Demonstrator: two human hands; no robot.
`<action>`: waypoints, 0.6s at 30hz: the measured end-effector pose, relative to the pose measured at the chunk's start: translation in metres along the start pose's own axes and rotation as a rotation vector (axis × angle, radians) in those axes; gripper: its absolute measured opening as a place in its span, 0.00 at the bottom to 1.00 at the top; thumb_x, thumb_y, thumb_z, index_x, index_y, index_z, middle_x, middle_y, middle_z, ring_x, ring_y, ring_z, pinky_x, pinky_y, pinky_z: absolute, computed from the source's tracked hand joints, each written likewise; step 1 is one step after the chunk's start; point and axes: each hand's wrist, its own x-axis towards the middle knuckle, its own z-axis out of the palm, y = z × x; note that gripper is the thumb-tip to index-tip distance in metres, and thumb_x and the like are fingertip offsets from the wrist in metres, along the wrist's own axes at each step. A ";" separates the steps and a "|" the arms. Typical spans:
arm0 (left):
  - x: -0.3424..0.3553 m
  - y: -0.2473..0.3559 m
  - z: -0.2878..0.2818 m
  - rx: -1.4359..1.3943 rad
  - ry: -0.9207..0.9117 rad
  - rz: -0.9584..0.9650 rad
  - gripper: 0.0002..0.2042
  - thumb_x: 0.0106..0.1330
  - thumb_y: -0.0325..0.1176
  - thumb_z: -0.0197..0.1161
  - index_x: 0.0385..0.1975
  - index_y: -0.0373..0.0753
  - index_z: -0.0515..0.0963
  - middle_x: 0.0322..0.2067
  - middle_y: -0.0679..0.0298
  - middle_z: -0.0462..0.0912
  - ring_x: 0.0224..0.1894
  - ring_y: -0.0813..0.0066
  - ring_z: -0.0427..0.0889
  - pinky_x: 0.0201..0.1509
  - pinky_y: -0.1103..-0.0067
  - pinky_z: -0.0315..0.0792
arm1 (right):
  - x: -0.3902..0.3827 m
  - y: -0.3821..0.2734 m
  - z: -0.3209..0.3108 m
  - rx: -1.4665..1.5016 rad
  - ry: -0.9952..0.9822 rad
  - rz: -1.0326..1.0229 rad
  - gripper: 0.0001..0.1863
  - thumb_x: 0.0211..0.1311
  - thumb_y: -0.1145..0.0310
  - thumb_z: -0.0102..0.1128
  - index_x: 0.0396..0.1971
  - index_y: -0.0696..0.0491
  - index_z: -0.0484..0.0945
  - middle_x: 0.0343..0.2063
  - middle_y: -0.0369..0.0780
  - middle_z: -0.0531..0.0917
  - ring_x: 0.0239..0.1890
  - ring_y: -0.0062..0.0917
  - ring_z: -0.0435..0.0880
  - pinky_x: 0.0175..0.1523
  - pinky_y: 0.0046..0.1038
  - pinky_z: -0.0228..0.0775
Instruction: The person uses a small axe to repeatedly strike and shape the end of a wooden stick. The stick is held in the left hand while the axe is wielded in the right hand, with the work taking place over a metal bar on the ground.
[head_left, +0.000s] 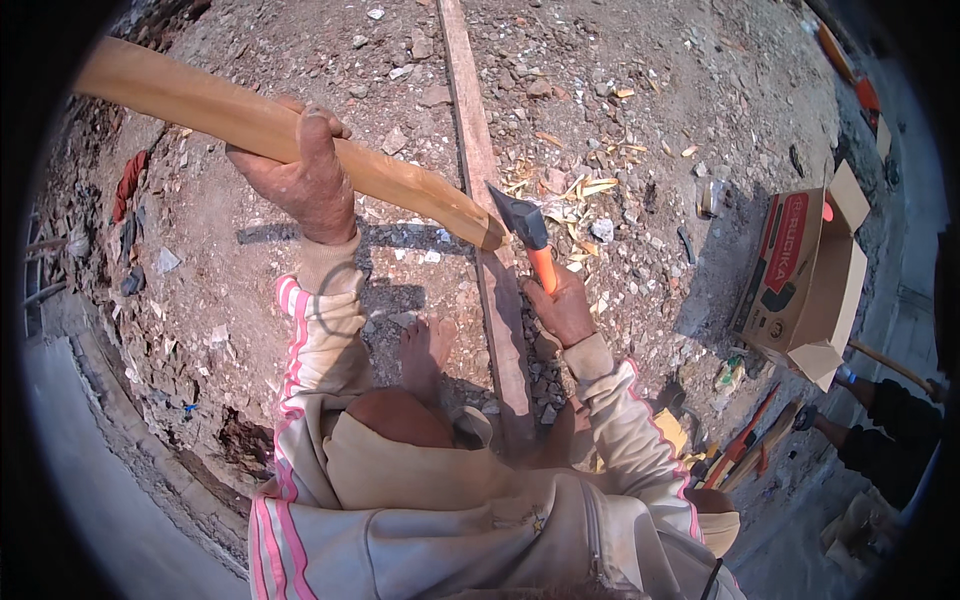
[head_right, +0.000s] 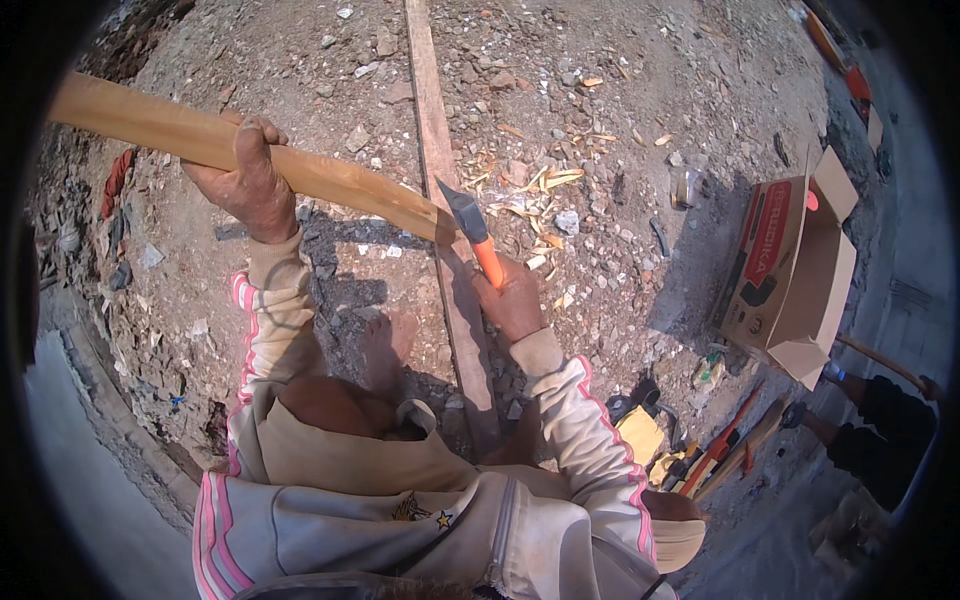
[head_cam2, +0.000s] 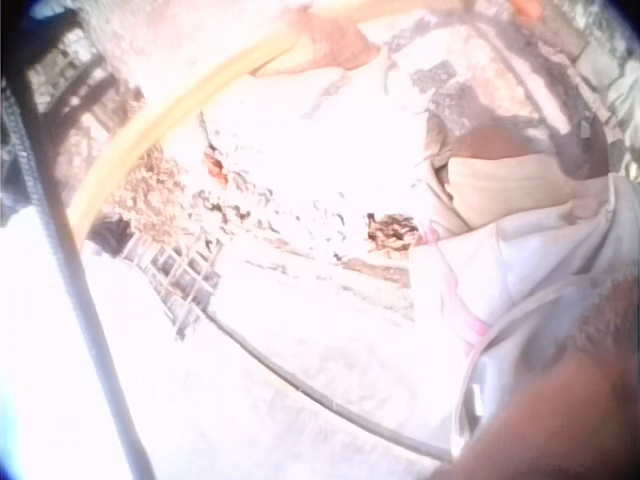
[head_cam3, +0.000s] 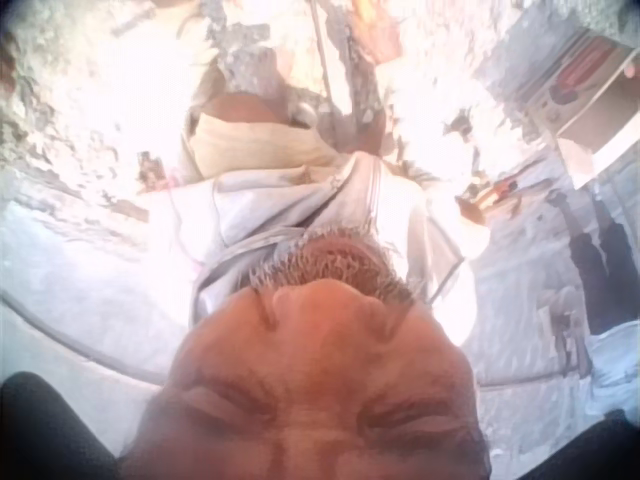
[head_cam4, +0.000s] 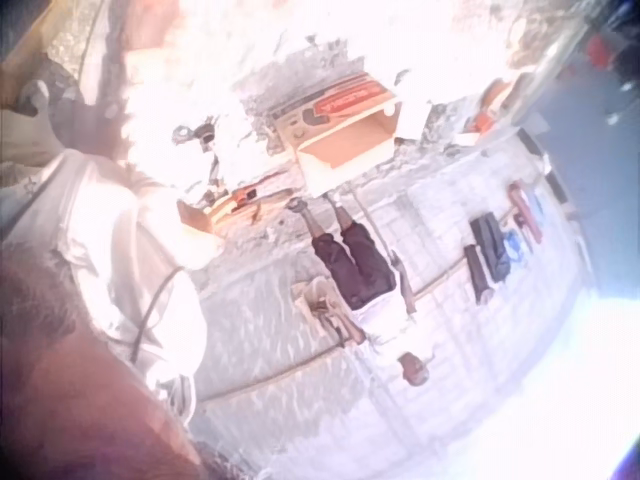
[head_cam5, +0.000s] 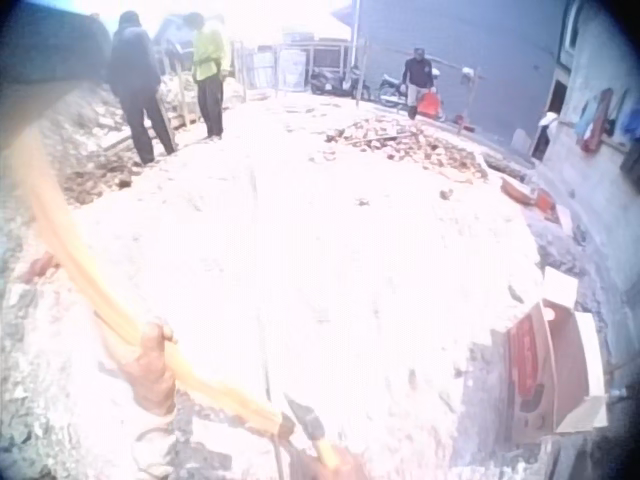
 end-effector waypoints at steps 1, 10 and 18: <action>0.007 -0.002 0.010 -0.001 0.006 -0.006 0.23 0.64 0.21 0.62 0.55 0.37 0.58 0.38 0.57 0.74 0.29 0.72 0.80 0.30 0.74 0.82 | 0.006 0.021 0.005 -0.209 -0.053 0.086 0.10 0.61 0.68 0.67 0.38 0.59 0.83 0.24 0.39 0.84 0.28 0.21 0.79 0.37 0.27 0.73; -0.028 -0.050 0.007 -0.051 0.000 -0.003 0.26 0.64 0.21 0.62 0.59 0.39 0.58 0.35 0.58 0.74 0.29 0.72 0.80 0.31 0.74 0.81 | 0.038 -0.001 -0.028 0.212 0.036 -0.080 0.12 0.57 0.74 0.67 0.42 0.57 0.83 0.29 0.45 0.86 0.31 0.28 0.86 0.40 0.32 0.75; 0.028 0.062 -0.011 -0.231 -0.161 -0.272 0.29 0.65 0.30 0.65 0.63 0.37 0.60 0.34 0.61 0.74 0.34 0.69 0.80 0.41 0.70 0.81 | -0.012 -0.008 -0.030 -0.066 -0.190 0.197 0.19 0.59 0.61 0.69 0.48 0.52 0.83 0.32 0.47 0.85 0.35 0.41 0.85 0.44 0.39 0.75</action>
